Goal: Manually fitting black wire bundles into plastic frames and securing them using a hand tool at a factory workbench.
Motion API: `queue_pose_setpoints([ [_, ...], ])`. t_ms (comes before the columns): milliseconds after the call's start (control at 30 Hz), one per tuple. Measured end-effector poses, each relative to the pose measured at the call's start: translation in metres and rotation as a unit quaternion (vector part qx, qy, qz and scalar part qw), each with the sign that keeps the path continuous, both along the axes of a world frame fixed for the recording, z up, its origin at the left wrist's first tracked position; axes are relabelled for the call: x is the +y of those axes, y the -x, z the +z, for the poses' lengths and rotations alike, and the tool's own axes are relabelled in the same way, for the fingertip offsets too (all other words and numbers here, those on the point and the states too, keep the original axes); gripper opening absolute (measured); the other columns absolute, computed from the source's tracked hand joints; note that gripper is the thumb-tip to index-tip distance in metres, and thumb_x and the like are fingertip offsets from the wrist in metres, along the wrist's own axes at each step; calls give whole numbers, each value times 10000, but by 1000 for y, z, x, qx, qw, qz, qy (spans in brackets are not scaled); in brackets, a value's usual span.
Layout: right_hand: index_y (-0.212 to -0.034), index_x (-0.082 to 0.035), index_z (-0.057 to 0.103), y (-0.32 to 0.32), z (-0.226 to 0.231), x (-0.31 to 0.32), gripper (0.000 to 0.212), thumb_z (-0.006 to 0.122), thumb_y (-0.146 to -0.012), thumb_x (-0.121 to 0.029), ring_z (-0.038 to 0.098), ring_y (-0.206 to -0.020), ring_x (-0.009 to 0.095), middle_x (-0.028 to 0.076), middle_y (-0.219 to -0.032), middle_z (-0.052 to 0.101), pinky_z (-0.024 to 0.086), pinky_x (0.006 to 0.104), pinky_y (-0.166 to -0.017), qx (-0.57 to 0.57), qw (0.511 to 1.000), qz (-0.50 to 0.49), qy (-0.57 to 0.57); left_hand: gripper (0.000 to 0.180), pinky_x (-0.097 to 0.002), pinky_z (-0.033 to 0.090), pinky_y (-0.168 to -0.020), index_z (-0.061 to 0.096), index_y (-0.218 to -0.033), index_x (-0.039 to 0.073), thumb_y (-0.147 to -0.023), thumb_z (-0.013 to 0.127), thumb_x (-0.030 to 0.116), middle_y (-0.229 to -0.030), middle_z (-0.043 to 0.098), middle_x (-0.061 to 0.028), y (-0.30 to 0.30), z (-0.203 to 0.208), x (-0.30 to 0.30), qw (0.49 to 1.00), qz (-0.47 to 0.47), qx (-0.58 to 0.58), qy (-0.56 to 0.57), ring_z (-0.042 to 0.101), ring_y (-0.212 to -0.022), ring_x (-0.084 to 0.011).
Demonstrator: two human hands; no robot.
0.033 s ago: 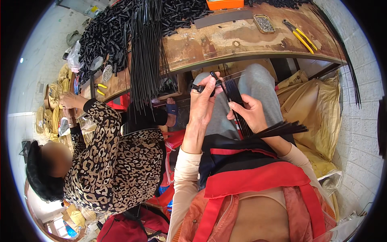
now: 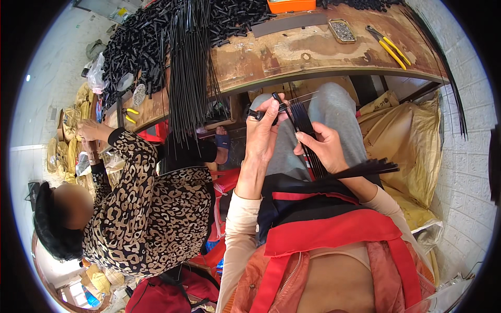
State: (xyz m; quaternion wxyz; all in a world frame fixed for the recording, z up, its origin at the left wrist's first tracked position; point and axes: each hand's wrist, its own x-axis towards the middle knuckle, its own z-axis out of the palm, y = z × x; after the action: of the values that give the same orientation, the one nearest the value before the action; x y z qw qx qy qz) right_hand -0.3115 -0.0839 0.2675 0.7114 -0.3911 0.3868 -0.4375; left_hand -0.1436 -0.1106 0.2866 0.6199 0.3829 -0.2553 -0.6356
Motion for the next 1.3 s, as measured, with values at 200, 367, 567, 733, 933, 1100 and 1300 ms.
queue_pose_setpoints([
  [200,-966,29,621,1,0,2,158,680,-912,-107,651,-689,110,48,-803,641,547,232,-630,11,1000,-20,-5,354,-293,520,-920,582,-1255,-25,-934,645,112,-1191,643,-107,7,7,16,1000,-10,-7,17,629,-1046,-153],
  [367,-997,28,606,2,5,0,167,673,-918,-102,652,-753,103,45,-856,646,531,229,-684,23,999,26,25,344,-319,516,-914,598,-1245,-29,-912,652,34,-1149,667,-112,5,9,17,997,12,-70,1,641,-1012,-173],
  [567,-1019,-2,605,6,10,-20,158,647,-942,-133,660,-780,122,55,-883,668,533,245,-710,-7,998,19,53,336,-301,517,-906,606,-1239,-16,-908,652,19,-1146,670,-107,10,8,14,999,2,-38,9,638,-1016,-165],
  [733,-1056,11,618,10,14,-21,193,638,-949,-148,675,-799,138,59,-903,666,543,249,-719,9,998,48,40,330,-293,518,-903,600,-1245,-9,-920,637,26,-1174,659,-109,12,7,14,999,-8,-39,16,633,-1030,-153],
  [933,-1102,15,616,13,10,-23,219,613,-964,-155,681,-807,148,64,-917,660,550,260,-719,-16,997,75,29,321,-292,503,-918,592,-1259,1,-943,609,53,-1177,653,-98,9,5,13,998,-56,-13,21,627,-1047,-155],
  [1100,-1124,14,606,18,3,-27,238,614,-964,-162,682,-801,153,66,-923,658,562,287,-733,-86,989,118,-22,365,-307,467,-976,559,-1295,11,-944,622,91,-1202,638,-108,8,3,16,997,-75,10,7,603,-1099,-164],
  [1300,-1091,9,605,21,0,-28,199,610,-961,-142,683,-806,160,67,-927,657,584,321,-759,-76,990,115,-15,419,-313,445,-1009,518,-1321,12,-955,620,189,-1280,596,-110,11,-6,15,992,-113,46,-15,572,-1150,-169],
])
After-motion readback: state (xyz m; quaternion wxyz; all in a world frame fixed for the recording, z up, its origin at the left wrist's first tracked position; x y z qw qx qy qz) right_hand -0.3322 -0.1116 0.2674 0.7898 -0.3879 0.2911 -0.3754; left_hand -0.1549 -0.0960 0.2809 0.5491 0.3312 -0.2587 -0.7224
